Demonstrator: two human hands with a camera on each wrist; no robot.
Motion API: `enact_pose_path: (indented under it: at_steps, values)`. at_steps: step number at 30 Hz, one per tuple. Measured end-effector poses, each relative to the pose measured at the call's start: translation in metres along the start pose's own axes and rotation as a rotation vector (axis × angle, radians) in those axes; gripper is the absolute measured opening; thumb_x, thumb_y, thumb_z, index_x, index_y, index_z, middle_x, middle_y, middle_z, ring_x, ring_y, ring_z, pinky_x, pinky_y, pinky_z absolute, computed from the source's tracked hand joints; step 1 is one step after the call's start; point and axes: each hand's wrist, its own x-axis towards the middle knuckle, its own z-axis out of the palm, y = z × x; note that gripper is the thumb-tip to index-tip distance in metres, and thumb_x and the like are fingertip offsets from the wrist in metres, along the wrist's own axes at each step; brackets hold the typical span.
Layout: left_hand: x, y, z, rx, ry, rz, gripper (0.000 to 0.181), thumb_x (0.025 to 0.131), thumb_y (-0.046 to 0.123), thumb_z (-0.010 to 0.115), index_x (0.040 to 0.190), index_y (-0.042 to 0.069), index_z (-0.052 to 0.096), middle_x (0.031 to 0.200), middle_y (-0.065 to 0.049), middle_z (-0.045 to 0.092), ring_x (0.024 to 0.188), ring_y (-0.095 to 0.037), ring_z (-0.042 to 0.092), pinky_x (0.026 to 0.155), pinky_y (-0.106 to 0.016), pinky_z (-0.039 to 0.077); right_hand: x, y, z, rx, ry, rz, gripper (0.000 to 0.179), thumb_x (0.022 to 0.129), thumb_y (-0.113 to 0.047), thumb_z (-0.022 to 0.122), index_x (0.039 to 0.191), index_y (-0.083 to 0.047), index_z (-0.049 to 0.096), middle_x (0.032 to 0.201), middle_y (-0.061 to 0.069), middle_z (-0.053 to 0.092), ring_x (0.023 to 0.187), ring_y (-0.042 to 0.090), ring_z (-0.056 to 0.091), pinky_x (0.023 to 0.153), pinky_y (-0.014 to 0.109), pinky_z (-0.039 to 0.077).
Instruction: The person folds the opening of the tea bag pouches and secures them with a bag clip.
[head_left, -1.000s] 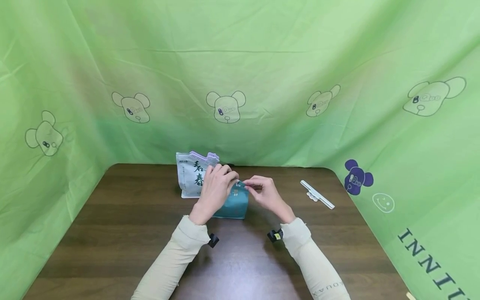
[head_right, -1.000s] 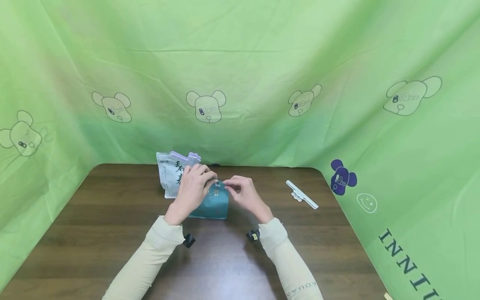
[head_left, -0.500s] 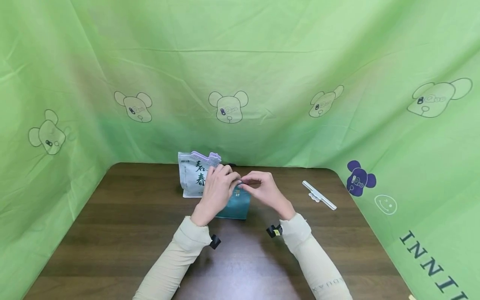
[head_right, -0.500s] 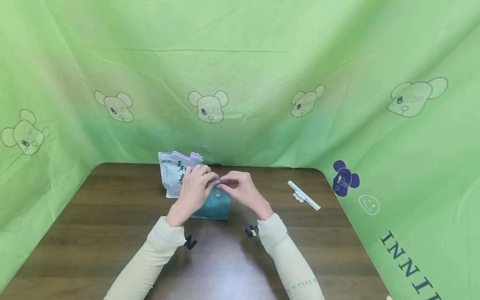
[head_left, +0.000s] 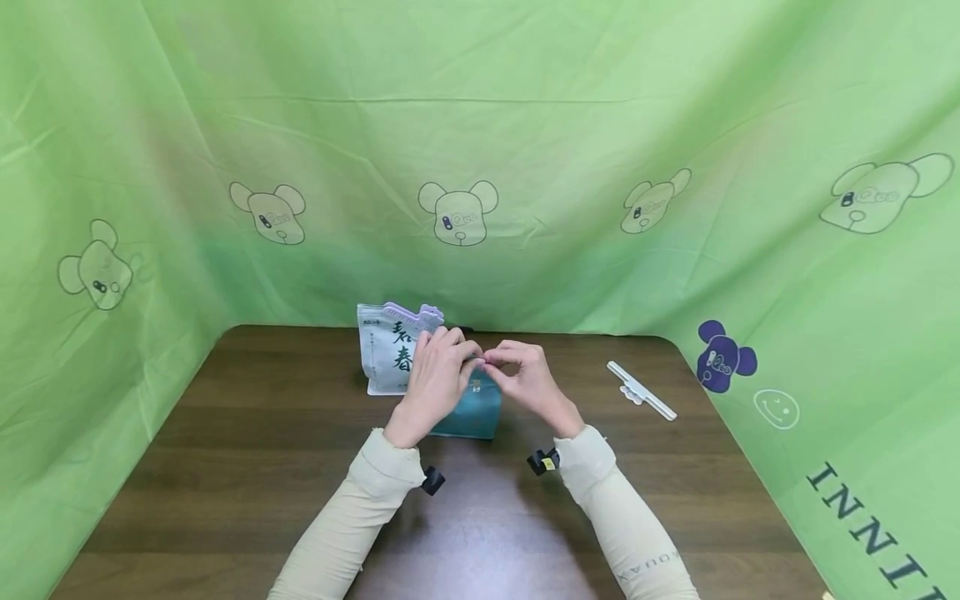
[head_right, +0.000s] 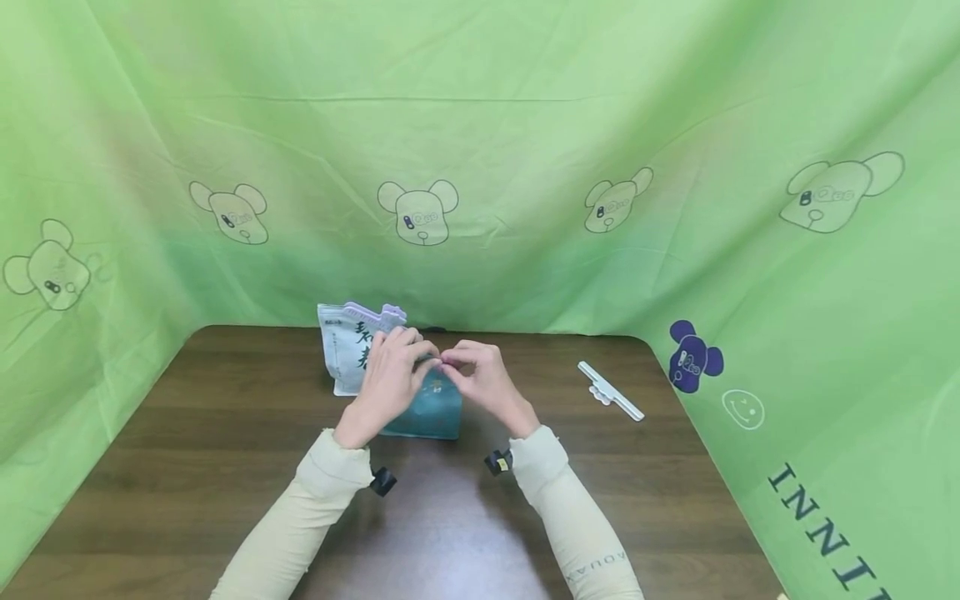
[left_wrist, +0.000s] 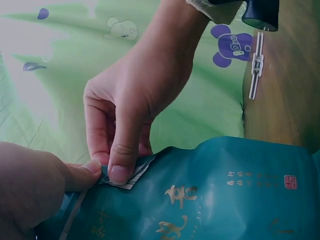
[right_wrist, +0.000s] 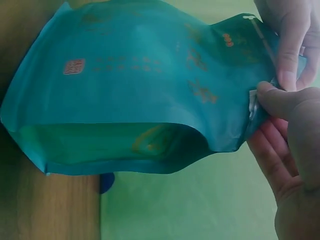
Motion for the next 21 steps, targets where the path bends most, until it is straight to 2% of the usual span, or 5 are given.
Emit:
enact_pose_path:
  at_steps: [8, 14, 18, 21]
  values:
    - [0.0022, 0.0014, -0.0017, 0.011, -0.007, -0.036, 0.004, 0.087, 0.022, 0.08, 0.089, 0.02, 0.077, 0.078, 0.005, 0.056, 0.074, -0.017, 0.045, 0.072, -0.035, 0.03, -0.0058, 0.0036, -0.0017, 0.129, -0.032, 0.163, 0.011, 0.082, 0.014, 0.075, 0.093, 0.01, 0.075, 0.084, 0.02, 0.072, 0.075, 0.026, 0.072, 0.069, 0.028, 0.06]
    - [0.0037, 0.0033, -0.0015, 0.019, -0.004, -0.057, 0.007, 0.088, 0.023, 0.081, 0.087, 0.017, 0.076, 0.077, 0.004, 0.057, 0.073, -0.018, 0.046, 0.073, -0.036, 0.031, -0.0078, 0.0057, -0.0002, 0.134, -0.02, 0.138, 0.012, 0.082, 0.017, 0.073, 0.094, 0.013, 0.075, 0.081, 0.022, 0.071, 0.07, 0.03, 0.07, 0.064, 0.029, 0.06]
    - [0.0029, 0.0022, 0.0, 0.023, 0.0, -0.043, 0.008, 0.089, 0.023, 0.079, 0.087, 0.017, 0.076, 0.077, 0.004, 0.058, 0.074, -0.018, 0.047, 0.073, -0.036, 0.032, -0.0094, 0.0072, 0.0015, 0.142, -0.007, 0.127, 0.014, 0.081, 0.018, 0.073, 0.094, 0.013, 0.075, 0.081, 0.023, 0.071, 0.07, 0.027, 0.07, 0.063, 0.029, 0.06]
    - [0.0032, 0.0001, -0.0004, 0.031, 0.002, -0.028, 0.012, 0.095, 0.024, 0.073, 0.086, 0.016, 0.076, 0.078, 0.003, 0.059, 0.074, -0.019, 0.048, 0.073, -0.036, 0.032, -0.009, 0.0087, 0.003, 0.14, -0.003, 0.117, 0.013, 0.081, 0.019, 0.073, 0.093, 0.013, 0.075, 0.08, 0.023, 0.07, 0.07, 0.025, 0.07, 0.065, 0.027, 0.059]
